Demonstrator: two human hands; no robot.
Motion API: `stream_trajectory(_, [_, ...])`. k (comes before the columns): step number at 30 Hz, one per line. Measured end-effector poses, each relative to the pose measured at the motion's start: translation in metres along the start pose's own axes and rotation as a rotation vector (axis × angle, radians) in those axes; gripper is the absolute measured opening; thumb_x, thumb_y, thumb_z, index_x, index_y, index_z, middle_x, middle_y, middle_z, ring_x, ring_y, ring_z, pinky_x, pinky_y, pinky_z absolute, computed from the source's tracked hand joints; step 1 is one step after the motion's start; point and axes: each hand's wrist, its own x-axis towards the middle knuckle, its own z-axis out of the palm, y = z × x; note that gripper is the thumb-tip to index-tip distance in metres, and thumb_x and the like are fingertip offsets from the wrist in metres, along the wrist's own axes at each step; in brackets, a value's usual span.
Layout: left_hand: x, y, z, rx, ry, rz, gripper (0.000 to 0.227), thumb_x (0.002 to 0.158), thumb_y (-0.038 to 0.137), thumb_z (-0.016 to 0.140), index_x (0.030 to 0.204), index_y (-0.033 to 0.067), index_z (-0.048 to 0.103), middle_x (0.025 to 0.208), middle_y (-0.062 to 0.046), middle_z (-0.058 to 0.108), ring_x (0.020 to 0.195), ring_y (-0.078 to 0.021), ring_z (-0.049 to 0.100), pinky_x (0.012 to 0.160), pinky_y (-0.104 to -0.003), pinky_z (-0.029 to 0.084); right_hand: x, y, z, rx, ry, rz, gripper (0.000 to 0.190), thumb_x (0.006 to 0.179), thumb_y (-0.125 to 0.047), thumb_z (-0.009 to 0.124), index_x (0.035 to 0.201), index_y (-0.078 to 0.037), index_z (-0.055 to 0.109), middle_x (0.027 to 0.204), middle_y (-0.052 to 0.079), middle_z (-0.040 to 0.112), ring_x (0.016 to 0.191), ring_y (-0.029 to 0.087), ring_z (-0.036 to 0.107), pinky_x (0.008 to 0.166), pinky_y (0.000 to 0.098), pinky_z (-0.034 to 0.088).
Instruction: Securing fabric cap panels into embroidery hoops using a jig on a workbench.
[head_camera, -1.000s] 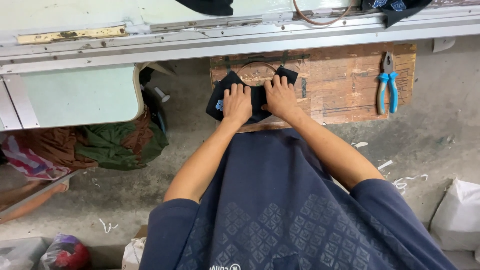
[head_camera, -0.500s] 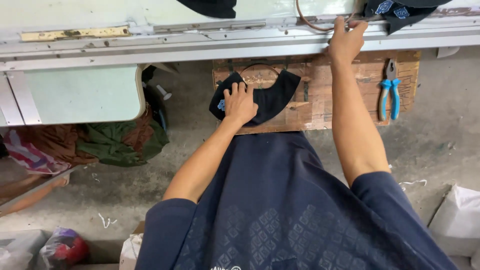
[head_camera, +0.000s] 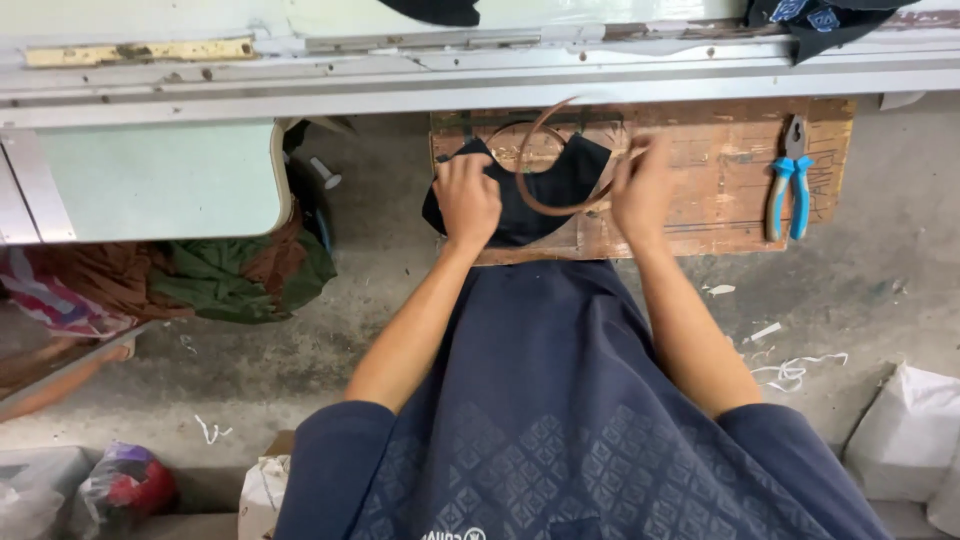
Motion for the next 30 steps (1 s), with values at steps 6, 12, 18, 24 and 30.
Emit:
stream_trajectory(6, [0.022, -0.016, 0.02, -0.216, 0.022, 0.063, 0.032, 0.096, 0.017, 0.04, 0.123, 0.0073, 0.052, 0.119, -0.009, 0.057, 0.112, -0.0273, 0.05, 0.093, -0.043, 0.04, -0.009, 0.024, 0.054, -0.19, -0.212, -0.071, 0.018, 0.088, -0.006, 0.046, 0.107, -0.007, 0.044, 0.082, 0.024, 0.063, 0.065, 0.05, 0.055, 0.054, 0.0548, 0.037])
stream_trajectory(12, [0.022, -0.019, 0.045, 0.067, 0.039, 0.229, 0.031, 0.097, 0.008, 0.044, 0.127, 0.0113, 0.051, 0.11, -0.006, 0.065, 0.114, -0.03, 0.049, 0.099, -0.053, 0.034, 0.005, 0.005, 0.043, -0.31, -0.183, -0.356, 0.021, 0.085, -0.005, 0.052, 0.106, -0.002, 0.048, 0.096, 0.019, 0.056, 0.075, 0.04, 0.05, 0.06, 0.0482, 0.038])
stream_trajectory(18, [0.019, -0.016, 0.046, 0.173, 0.056, 0.226, 0.033, 0.098, 0.009, 0.047, 0.131, 0.0132, 0.047, 0.117, -0.003, 0.064, 0.117, -0.0277, 0.049, 0.103, -0.053, 0.034, 0.012, 0.006, 0.074, -0.175, -0.141, -0.575, 0.042, 0.084, 0.007, 0.042, 0.124, 0.001, 0.05, 0.117, 0.02, 0.06, 0.11, 0.043, 0.044, 0.096, 0.0532, 0.038])
stream_trajectory(24, [0.016, -0.018, 0.049, 0.256, -0.025, 0.202, 0.041, 0.099, 0.013, 0.047, 0.14, 0.0166, 0.04, 0.13, 0.0, 0.058, 0.123, -0.0269, 0.046, 0.106, -0.052, 0.033, 0.009, 0.019, 0.097, -0.281, -0.005, -0.577, 0.033, 0.093, 0.006, 0.038, 0.118, -0.005, 0.055, 0.108, 0.012, 0.063, 0.113, 0.039, 0.047, 0.096, 0.0561, 0.036])
stream_trajectory(30, [0.021, -0.017, 0.047, 0.314, -0.027, 0.21, 0.042, 0.099, 0.016, 0.049, 0.14, 0.0147, 0.04, 0.135, 0.0, 0.054, 0.127, -0.0261, 0.044, 0.106, -0.051, 0.034, 0.013, 0.018, 0.102, -0.406, 0.033, -0.613, 0.031, 0.096, 0.0, 0.037, 0.116, -0.005, 0.059, 0.109, 0.01, 0.065, 0.117, 0.038, 0.047, 0.098, 0.0537, 0.035])
